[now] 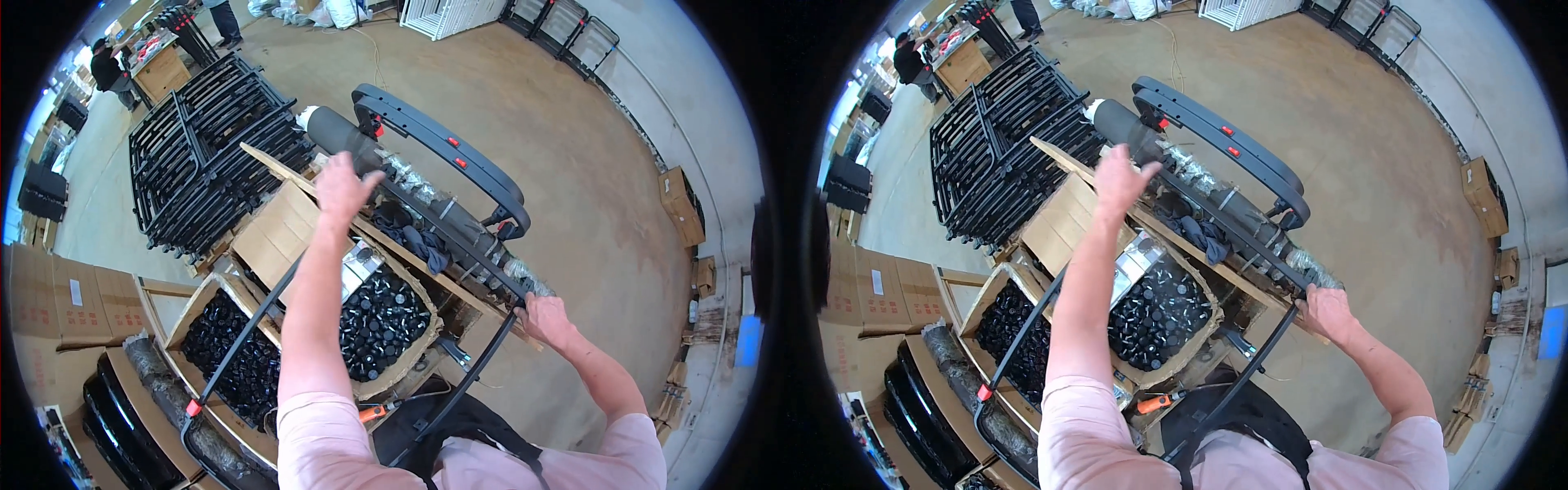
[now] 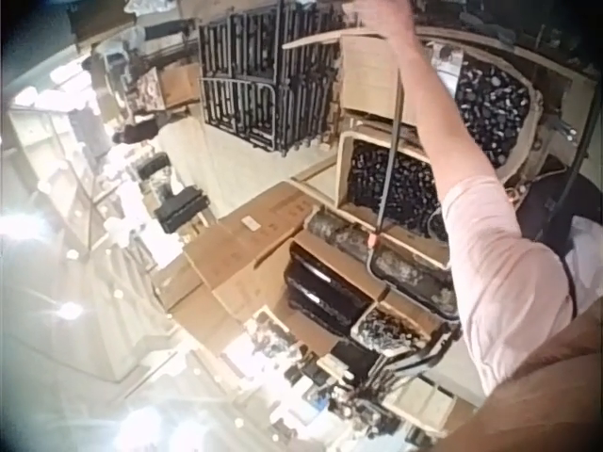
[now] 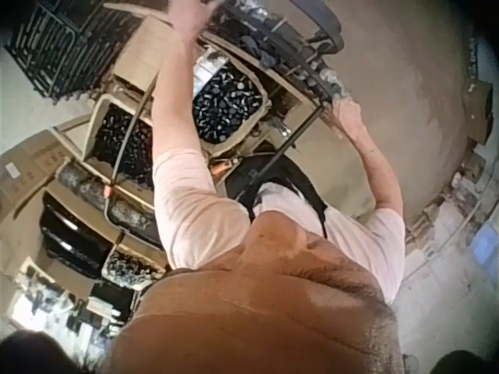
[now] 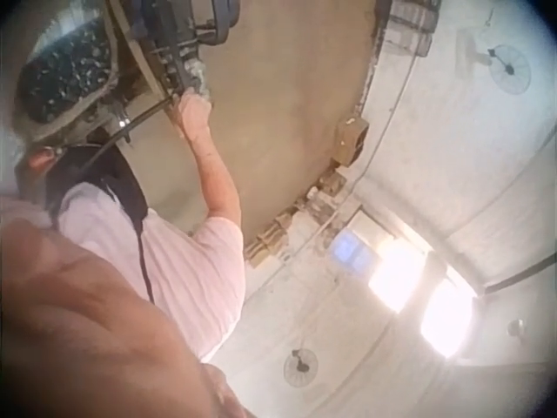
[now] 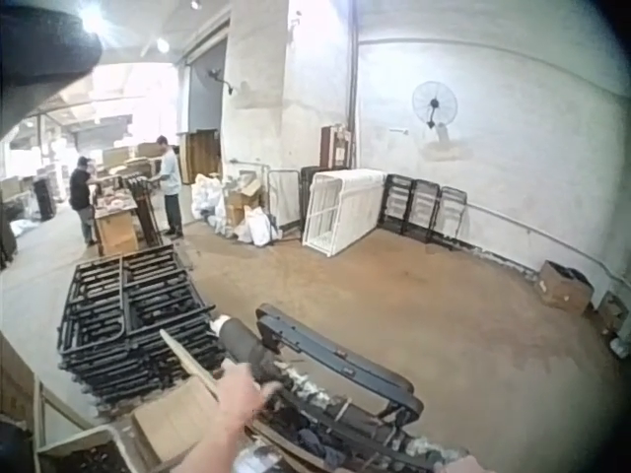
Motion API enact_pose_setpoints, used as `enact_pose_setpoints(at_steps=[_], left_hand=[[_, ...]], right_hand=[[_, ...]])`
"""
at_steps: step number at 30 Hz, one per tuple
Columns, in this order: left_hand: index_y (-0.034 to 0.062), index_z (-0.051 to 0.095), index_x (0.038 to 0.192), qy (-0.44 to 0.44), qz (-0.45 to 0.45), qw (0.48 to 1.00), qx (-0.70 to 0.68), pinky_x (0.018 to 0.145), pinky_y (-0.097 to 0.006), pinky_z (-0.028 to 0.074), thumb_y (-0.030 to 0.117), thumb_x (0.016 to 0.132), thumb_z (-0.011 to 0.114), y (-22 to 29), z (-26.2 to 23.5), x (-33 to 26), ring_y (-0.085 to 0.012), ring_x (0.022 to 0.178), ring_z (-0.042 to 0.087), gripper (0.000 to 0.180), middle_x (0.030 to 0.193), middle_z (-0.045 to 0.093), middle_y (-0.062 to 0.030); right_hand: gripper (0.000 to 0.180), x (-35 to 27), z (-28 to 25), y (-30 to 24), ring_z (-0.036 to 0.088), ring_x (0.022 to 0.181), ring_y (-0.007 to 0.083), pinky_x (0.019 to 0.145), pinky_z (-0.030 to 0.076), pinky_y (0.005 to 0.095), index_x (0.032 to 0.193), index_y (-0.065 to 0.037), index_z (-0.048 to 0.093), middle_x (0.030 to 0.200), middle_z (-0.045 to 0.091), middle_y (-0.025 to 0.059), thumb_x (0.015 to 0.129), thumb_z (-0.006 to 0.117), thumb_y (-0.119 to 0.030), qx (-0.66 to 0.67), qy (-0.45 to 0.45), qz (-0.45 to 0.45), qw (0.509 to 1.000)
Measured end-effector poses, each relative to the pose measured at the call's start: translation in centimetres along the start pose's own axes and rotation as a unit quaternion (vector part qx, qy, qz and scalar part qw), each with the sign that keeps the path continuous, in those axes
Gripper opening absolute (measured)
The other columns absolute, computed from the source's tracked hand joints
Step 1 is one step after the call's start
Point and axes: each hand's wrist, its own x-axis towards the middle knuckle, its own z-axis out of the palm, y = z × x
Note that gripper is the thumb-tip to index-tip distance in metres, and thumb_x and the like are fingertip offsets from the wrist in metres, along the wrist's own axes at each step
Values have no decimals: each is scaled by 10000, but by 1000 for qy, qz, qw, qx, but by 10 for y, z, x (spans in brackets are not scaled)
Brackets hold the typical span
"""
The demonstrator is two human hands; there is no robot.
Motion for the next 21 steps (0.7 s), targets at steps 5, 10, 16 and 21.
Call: enact_pose_setpoints(at_steps=[5,10,16,21], left_hand=[[61,626,1156,-12,-3,999,38,913,-485,567,532,896,768,-37,-6,-12,-364,1057,707,556,1088,732,-176],[31,618,1306,123,-209,969,-48,876,-511,549,282,1019,659,-125,-76,-104,-412,1019,704,383,1074,733,-219],[50,640,845,-54,-74,994,-53,680,-526,512,155,960,674,-71,-152,-364,-409,747,649,160,777,637,-185],[66,702,871,-66,-188,972,-123,667,-495,556,206,964,690,16,-189,-553,-381,746,697,169,813,706,-173]], right_hand=[[441,4,1,-8,742,738,409,722,579,535,894,22,664,748,725,250,1003,602,-400,18,-9,37,999],[389,11,-3,4,722,712,412,673,570,524,879,10,671,714,701,236,988,613,-359,-14,-13,-37,999],[143,124,-61,-71,723,834,334,670,587,451,958,-47,656,912,673,134,822,629,-81,-49,155,-262,951],[166,270,-101,-195,719,930,287,713,610,439,1003,-59,688,1001,690,112,878,618,-143,-46,344,-404,846]])
